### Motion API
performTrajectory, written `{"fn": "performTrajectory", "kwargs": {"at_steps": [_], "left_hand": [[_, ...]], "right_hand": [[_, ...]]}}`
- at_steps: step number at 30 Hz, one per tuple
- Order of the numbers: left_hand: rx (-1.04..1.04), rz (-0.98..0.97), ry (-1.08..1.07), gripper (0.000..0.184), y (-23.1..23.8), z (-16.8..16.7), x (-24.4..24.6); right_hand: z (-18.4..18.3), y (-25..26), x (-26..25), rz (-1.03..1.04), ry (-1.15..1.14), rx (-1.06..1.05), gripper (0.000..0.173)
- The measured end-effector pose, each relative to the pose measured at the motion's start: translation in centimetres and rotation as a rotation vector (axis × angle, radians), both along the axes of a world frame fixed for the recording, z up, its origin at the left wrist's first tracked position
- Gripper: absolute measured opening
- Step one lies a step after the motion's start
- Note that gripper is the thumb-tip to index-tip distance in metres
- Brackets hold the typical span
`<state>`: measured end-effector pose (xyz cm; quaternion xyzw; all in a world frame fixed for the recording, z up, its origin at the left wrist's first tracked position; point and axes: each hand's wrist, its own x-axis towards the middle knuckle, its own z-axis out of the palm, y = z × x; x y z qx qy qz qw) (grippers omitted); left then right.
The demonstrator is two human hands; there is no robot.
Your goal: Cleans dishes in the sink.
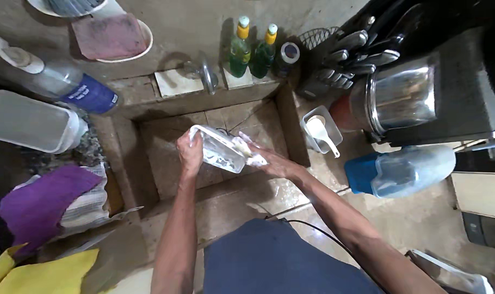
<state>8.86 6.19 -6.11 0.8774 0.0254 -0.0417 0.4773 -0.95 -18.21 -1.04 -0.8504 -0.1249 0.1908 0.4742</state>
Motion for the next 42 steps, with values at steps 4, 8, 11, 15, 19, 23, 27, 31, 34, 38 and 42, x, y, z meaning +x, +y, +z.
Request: {"fn": "performTrajectory", "kwargs": {"at_steps": [4, 8, 11, 15, 19, 23, 27, 31, 34, 38, 42], "left_hand": [[-0.058, -0.231, -0.122, 0.024, -4.0, 0.6, -1.4], [-0.078, -0.302, -0.24, 0.024, -3.6, -0.7, -0.7], [-0.305, -0.096, 0.145, 0.029, -3.0, -1.4, -1.3], [-0.522, 0.08, 0.33, 0.029, -5.1, -2.6, -2.6], [-0.212, -0.091, 0.167, 0.028, -5.2, -1.7, -1.6], [-0.033, -0.358, 0.11, 0.023, -4.9, 2.1, -0.3], [-0.005, -0.324, -0.016, 0.025, -3.1, 0.4, 0.6], [-0.015, -0.369, -0.098, 0.024, -4.7, 0.1, -0.9], [-0.02, -0.379, -0.119, 0.024, -4.9, 0.0, -1.1], [-0.014, -0.29, -0.024, 0.026, -1.6, 1.1, 0.0], [-0.029, -0.408, -0.145, 0.02, -4.2, 1.3, -1.5]], "right_hand": [[0.4, 2.2, 5.2, -0.041, -0.034, 0.073, 0.072], [-1.3, 2.3, 5.9, -0.192, -0.127, 0.176, 0.057], [-2.3, 2.5, 5.1, -0.381, -0.293, 0.239, 0.051], [-2.6, 2.3, 2.9, -0.358, -0.329, 0.122, 0.06], [-0.1, 1.2, 4.7, -0.18, -0.104, 0.027, 0.054], [1.1, 1.3, 6.6, -0.087, 0.049, 0.081, 0.056], [1.0, 0.2, 2.2, -0.17, 0.063, 0.1, 0.049], [0.5, 1.0, 3.5, -0.218, 0.069, 0.118, 0.051], [1.5, 1.5, 4.4, -0.237, 0.047, 0.125, 0.048], [1.3, 1.3, 1.2, -0.162, 0.066, -0.019, 0.052], [0.4, 2.2, 5.1, -0.183, 0.009, 0.076, 0.057]]}}
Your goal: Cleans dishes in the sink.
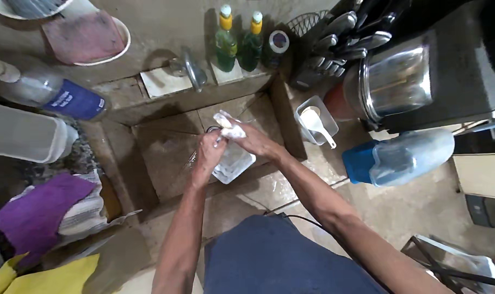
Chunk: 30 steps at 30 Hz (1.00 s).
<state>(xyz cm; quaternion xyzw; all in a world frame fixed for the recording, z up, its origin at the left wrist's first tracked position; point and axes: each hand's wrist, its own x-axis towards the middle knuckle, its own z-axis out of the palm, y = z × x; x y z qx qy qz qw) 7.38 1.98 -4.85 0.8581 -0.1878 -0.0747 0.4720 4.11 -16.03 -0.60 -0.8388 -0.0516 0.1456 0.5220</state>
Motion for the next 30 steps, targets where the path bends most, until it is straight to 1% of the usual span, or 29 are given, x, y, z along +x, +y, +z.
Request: {"fn": "performTrajectory", "kwargs": {"at_steps": [1, 2, 3, 4, 5, 6, 7, 9, 10, 11, 12, 13, 15, 17, 19, 21, 22, 24, 25, 27, 28, 30], "left_hand": [[0.014, -0.026, -0.039, 0.018, -0.1, 0.2, -0.1], [0.044, -0.034, -0.091, 0.021, 0.1, 0.1, 0.1], [0.091, -0.019, -0.143, 0.032, 0.5, -0.2, 0.3], [0.17, 0.018, -0.154, 0.042, 1.1, -0.5, 0.5], [0.242, 0.069, -0.093, 0.045, 1.8, -0.8, 0.5], [0.264, 0.138, 0.023, 0.045, 2.5, -1.2, 0.7], [0.207, 0.219, 0.154, 0.042, 2.9, -1.7, 0.8], [-0.101, 0.356, 0.448, 0.034, 2.6, -2.9, 0.3], [-0.227, 0.385, 0.564, 0.035, 2.1, -3.2, -0.2], [-0.283, 0.393, 0.593, 0.035, 1.8, -3.6, -0.5], [-0.269, 0.384, 0.548, 0.033, 1.6, -4.0, -0.5], [-0.21, 0.342, 0.47, 0.031, 1.6, -3.9, -0.5], [-0.064, 0.189, 0.322, 0.026, 0.8, -2.4, -0.7], [-0.018, 0.105, 0.187, 0.023, 0.1, -1.5, -1.1], [-0.032, 0.138, 0.084, 0.022, 0.8, -1.5, -0.5], [-0.023, 0.252, 0.118, 0.023, 2.8, -1.3, 0.3], [-0.008, 0.303, 0.144, 0.025, 3.8, -1.0, 0.7], [0.0, 0.335, 0.16, 0.025, 4.0, -0.6, 0.5], [-0.003, 0.308, 0.149, 0.024, 3.3, -0.6, 0.1], [-0.03, 0.163, 0.046, 0.021, 1.5, -1.0, -0.8], [-0.034, 0.103, -0.005, 0.02, 0.6, -1.3, -1.0], [-0.025, 0.107, -0.056, 0.021, -0.3, -2.1, -1.1]], "right_hand": [[0.3, 0.0, 0.3, -0.02, 0.006, 0.03, 0.055], [0.5, -0.1, 0.1, -0.031, -0.003, 0.044, 0.054], [0.3, -0.3, -0.3, -0.054, -0.039, 0.045, 0.05], [-0.2, -0.3, -0.9, -0.122, -0.091, 0.055, 0.047], [-0.8, -0.4, -1.4, -0.213, -0.142, 0.075, 0.046], [-1.3, -0.5, -1.8, -0.289, -0.204, 0.107, 0.045], [-1.5, -0.8, -2.0, -0.328, -0.258, 0.148, 0.045], [-1.9, -1.3, -2.9, -0.312, -0.32, 0.203, 0.045], [-2.1, -1.5, -3.6, -0.278, -0.314, 0.201, 0.045], [-2.0, -1.6, -4.3, -0.237, -0.289, 0.182, 0.043], [-1.8, -1.7, -4.8, -0.192, -0.242, 0.135, 0.041], [-1.4, -1.8, -4.9, -0.14, -0.18, 0.064, 0.04], [-0.8, -1.0, -3.7, -0.046, -0.054, -0.017, 0.047], [-0.8, 0.1, -1.6, 0.004, 0.006, -0.03, 0.055], [-0.4, 0.7, -0.8, -0.006, 0.021, 0.024, 0.053], [0.4, 0.3, -2.8, 0.012, 0.074, 0.028, 0.05], [0.1, -0.1, -4.1, 0.029, 0.081, -0.001, 0.05], [-0.6, -0.3, -5.5, 0.037, 0.074, -0.05, 0.055], [-0.8, 0.0, -4.9, 0.035, 0.061, -0.048, 0.059], [-1.4, 0.6, -2.2, 0.017, 0.003, 0.002, 0.063], [-1.6, 0.7, -0.8, 0.004, -0.033, 0.024, 0.06], [-1.8, 0.3, 0.1, -0.036, -0.074, 0.067, 0.047]]}}
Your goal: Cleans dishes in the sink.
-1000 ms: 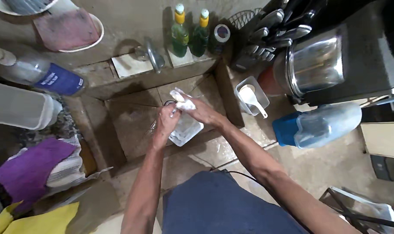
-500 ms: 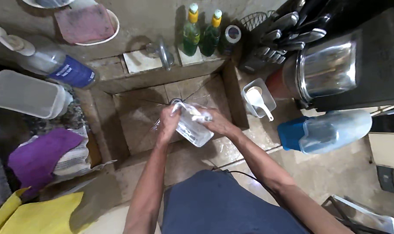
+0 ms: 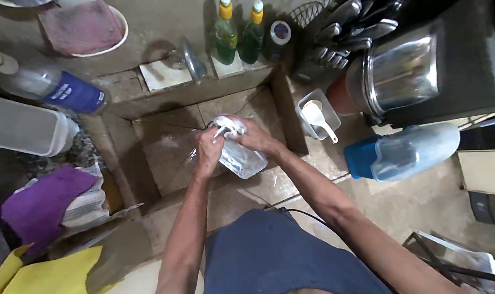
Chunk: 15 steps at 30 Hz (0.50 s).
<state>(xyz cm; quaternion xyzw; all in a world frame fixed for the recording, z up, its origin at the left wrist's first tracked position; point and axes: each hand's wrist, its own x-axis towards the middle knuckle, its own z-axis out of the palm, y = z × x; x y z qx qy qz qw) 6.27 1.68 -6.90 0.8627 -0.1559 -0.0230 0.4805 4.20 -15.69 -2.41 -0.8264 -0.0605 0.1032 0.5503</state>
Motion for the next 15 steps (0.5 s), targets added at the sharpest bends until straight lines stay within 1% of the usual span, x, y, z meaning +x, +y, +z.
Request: {"fn": "performTrajectory", "kwargs": {"at_steps": [1, 2, 3, 4, 6, 8, 10, 11, 13, 14, 15], "left_hand": [[0.004, 0.034, 0.004, 0.023, -0.2, -0.2, 0.0], [0.016, 0.082, 0.065, 0.024, -0.2, -0.2, -0.2], [0.017, 0.129, 0.198, 0.028, -0.2, -0.3, -0.5], [-0.044, 0.197, 0.327, 0.03, -0.5, -0.8, -0.9], [-0.225, 0.343, 0.499, 0.032, -1.5, -2.5, -1.9], [-0.314, 0.365, 0.541, 0.032, -1.9, -3.2, -2.4], [-0.258, 0.276, 0.495, 0.027, -1.5, -2.5, -2.1], [-0.221, 0.216, 0.478, 0.026, -1.4, -1.7, -1.9], [-0.226, 0.16, 0.488, 0.025, -1.5, 0.0, -1.8], [-0.294, 0.183, 0.529, 0.026, -1.6, 0.8, -2.3], [-0.394, 0.21, 0.62, 0.031, -1.5, 1.8, -3.3]], "right_hand": [[-0.1, -0.2, -0.3, -0.045, -0.031, 0.011, 0.043], [-0.4, -0.2, -0.9, -0.117, -0.071, 0.011, 0.04], [-0.7, -0.2, -1.5, -0.195, -0.113, 0.006, 0.041], [-1.1, -0.2, -2.0, -0.259, -0.152, -0.002, 0.043], [-1.8, -0.1, -2.8, -0.313, -0.233, -0.003, 0.045], [-1.7, 0.0, -3.7, -0.244, -0.222, -0.026, 0.046], [-0.2, 0.2, -3.4, -0.131, -0.112, -0.022, 0.042], [0.6, 0.3, -2.9, -0.088, -0.038, 0.044, 0.04], [0.8, 0.6, -1.2, -0.074, 0.054, 0.294, 0.041], [0.2, 1.0, -0.7, -0.127, 0.06, 0.407, 0.041], [-0.2, 1.7, -0.6, -0.221, 0.056, 0.454, 0.039]]}}
